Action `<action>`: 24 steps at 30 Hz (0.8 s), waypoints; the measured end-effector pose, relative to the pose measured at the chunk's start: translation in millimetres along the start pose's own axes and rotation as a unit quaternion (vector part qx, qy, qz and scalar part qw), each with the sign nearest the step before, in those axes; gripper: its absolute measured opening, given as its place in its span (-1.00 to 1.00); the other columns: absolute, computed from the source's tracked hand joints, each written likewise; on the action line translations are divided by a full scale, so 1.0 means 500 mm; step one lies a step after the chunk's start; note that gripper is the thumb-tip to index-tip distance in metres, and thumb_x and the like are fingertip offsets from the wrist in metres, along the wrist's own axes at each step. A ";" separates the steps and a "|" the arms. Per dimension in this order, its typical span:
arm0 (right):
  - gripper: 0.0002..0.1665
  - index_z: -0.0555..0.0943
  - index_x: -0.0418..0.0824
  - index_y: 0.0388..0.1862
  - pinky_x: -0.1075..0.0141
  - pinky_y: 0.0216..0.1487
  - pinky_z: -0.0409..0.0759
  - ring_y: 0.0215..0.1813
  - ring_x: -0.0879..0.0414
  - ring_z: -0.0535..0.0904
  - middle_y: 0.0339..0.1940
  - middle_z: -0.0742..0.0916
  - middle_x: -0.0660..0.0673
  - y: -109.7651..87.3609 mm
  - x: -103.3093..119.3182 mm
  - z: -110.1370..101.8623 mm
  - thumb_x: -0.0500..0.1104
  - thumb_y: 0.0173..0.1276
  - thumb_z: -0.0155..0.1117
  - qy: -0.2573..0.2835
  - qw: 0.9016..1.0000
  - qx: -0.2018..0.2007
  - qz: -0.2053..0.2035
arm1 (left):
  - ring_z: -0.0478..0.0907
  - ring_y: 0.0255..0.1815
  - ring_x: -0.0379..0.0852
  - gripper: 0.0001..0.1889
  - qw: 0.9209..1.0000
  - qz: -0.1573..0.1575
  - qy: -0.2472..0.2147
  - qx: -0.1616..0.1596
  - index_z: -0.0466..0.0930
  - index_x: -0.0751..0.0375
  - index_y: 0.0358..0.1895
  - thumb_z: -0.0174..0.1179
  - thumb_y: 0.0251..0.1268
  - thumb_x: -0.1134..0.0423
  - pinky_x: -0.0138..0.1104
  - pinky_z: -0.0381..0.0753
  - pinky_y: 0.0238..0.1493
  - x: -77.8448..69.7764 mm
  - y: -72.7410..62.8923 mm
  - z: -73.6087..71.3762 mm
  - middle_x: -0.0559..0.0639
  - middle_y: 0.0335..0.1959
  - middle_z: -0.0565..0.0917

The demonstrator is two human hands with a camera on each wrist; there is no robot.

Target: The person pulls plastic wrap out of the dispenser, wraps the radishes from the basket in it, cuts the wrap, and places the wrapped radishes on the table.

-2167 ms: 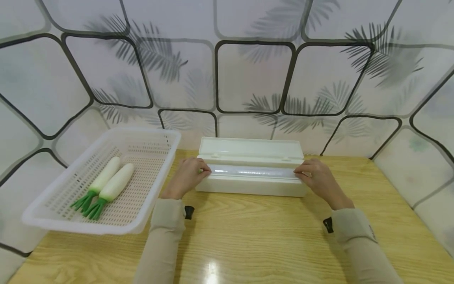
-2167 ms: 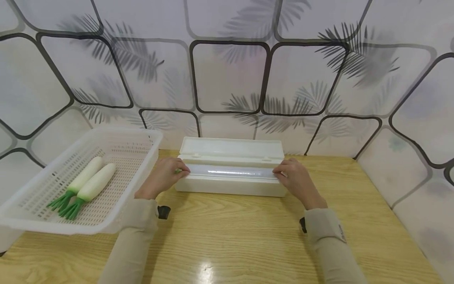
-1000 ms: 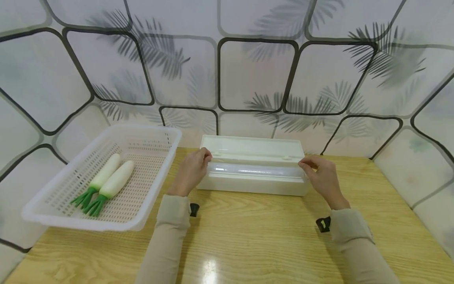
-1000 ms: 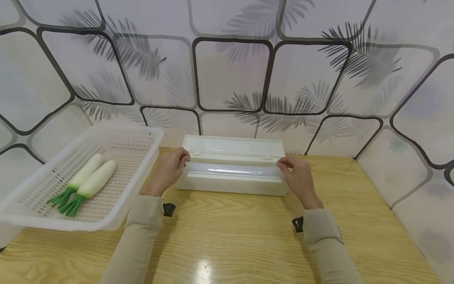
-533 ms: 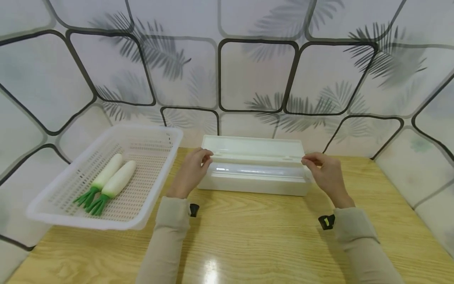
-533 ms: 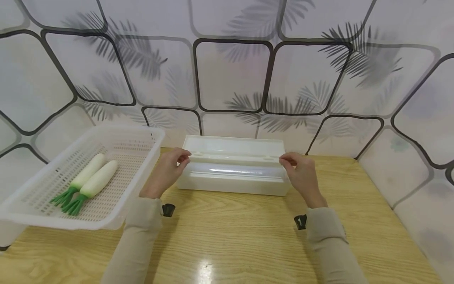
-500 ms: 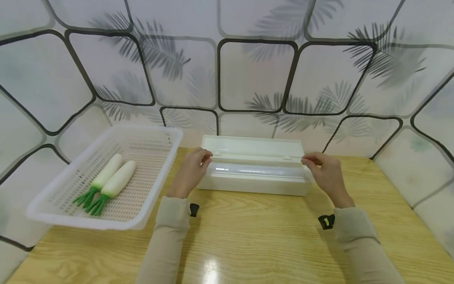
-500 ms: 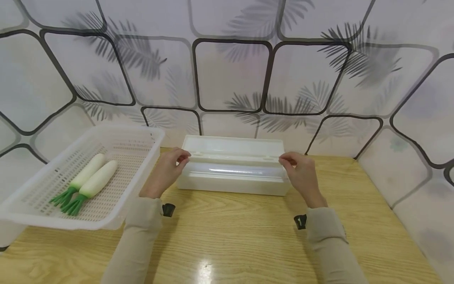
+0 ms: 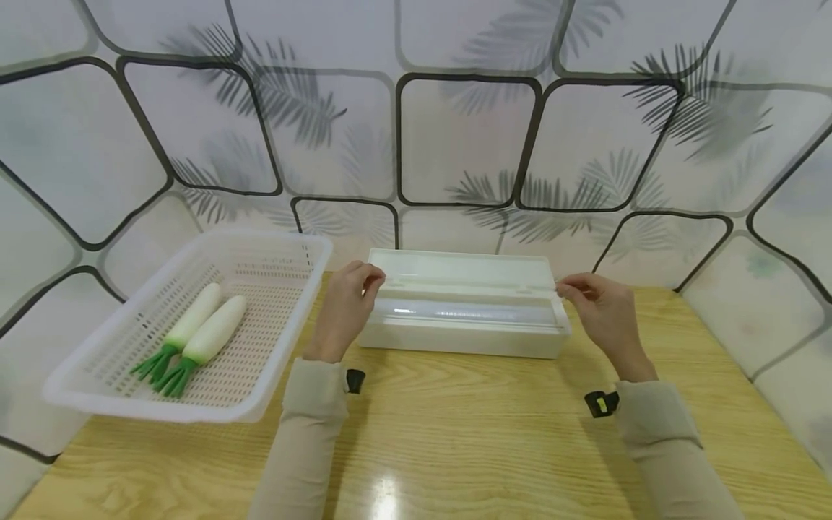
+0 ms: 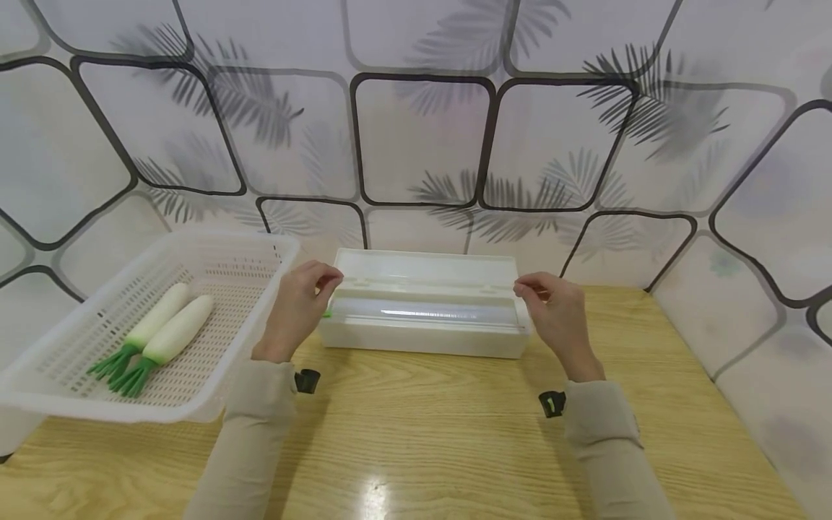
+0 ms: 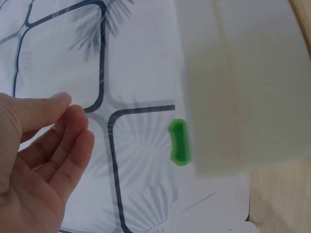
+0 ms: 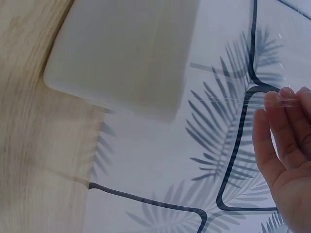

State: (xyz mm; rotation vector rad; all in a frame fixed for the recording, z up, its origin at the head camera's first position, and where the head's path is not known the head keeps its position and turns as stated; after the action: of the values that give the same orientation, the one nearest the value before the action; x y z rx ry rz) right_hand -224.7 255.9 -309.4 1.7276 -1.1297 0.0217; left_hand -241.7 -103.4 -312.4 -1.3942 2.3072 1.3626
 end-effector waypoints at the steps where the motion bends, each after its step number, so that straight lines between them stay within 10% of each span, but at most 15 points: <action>1: -0.95 0.73 -0.44 -0.35 0.68 -0.40 0.40 -0.36 0.67 0.48 -0.42 0.77 -0.32 0.000 0.002 -0.002 -0.52 0.23 0.42 0.002 1.000 -0.001 0.001 | 0.59 -0.31 0.09 -0.96 1.000 0.002 -0.001 -0.003 0.67 0.49 -0.23 0.26 0.34 0.54 -0.15 0.62 -0.24 -0.002 0.001 -0.002 0.22 -0.32 0.65; 17: -0.97 0.68 -0.56 -0.29 0.69 -0.24 0.47 -0.32 0.60 0.54 -0.40 0.75 -0.37 0.019 0.038 -0.033 -0.55 0.30 0.32 0.029 0.999 -0.021 -0.009 | 0.60 -0.30 0.10 -0.95 0.998 0.028 -0.015 -0.051 0.67 0.50 -0.22 0.24 0.36 0.54 -0.15 0.64 -0.23 -0.046 0.012 -0.044 0.24 -0.30 0.65; 24: -0.93 0.68 -0.57 -0.32 0.66 -0.20 0.52 -0.34 0.49 0.61 -0.39 0.69 0.27 0.034 0.053 -0.048 -0.62 0.25 0.30 0.063 0.997 -0.045 -0.007 | 0.61 -0.28 0.10 -0.95 0.996 0.044 -0.011 -0.078 0.69 0.49 -0.23 0.25 0.36 0.53 -0.15 0.64 -0.19 -0.064 0.031 -0.061 0.21 -0.29 0.65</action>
State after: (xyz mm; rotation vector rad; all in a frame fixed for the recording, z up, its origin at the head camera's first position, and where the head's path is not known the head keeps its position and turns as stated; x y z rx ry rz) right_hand -210.3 255.5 -272.6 1.6309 -1.0112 0.0697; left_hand -225.6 -102.6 -268.6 -1.3236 2.3178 1.6083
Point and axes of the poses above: each hand's wrist, its own y-axis towards the middle knuckle, its own z-axis out of the palm, x = y × z, the point moved 3 cm from there along y, towards the middle knuckle
